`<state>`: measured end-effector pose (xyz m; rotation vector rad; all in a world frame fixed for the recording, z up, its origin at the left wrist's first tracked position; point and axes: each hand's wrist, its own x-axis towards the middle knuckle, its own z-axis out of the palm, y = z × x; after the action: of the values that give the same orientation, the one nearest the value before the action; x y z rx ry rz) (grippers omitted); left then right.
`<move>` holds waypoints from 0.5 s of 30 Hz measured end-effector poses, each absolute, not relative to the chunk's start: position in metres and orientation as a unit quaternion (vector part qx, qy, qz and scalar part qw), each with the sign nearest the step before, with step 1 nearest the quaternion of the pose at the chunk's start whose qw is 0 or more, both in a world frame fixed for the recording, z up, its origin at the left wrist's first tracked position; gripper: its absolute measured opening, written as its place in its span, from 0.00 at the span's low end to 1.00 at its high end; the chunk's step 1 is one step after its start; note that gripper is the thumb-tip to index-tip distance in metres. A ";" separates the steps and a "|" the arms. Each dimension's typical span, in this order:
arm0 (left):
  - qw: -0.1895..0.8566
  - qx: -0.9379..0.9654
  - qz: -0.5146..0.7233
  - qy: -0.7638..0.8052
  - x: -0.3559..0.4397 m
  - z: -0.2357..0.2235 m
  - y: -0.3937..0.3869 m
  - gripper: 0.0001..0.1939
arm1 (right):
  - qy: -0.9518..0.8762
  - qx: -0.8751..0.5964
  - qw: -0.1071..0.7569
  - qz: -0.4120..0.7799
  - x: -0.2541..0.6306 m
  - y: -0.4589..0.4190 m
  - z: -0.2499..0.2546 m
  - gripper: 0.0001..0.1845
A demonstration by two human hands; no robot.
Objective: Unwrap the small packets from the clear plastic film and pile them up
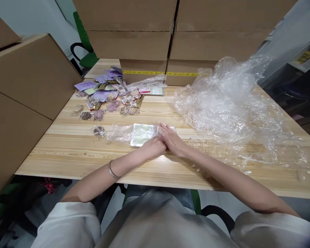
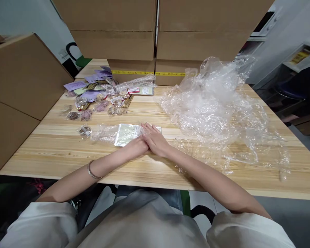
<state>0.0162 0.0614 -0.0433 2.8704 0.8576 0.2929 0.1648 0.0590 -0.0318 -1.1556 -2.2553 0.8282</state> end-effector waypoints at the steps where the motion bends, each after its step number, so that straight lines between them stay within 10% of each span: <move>1: 0.063 0.955 0.101 0.270 0.012 -0.037 0.058 0.12 | -0.823 -0.421 0.232 0.301 0.167 0.059 -0.034 0.39; 9: 0.009 0.868 0.241 0.434 -0.085 0.003 0.005 0.21 | -0.870 -0.427 0.172 0.178 0.163 0.052 -0.043 0.29; 15: 0.171 0.685 0.202 0.679 -0.129 -0.001 -0.012 0.21 | -0.853 -0.471 0.188 0.122 0.161 0.051 -0.047 0.27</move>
<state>-0.1287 -0.0124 -0.0012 1.9468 1.9276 0.5729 0.1607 0.0514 -0.0472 -1.3254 -2.4000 0.3423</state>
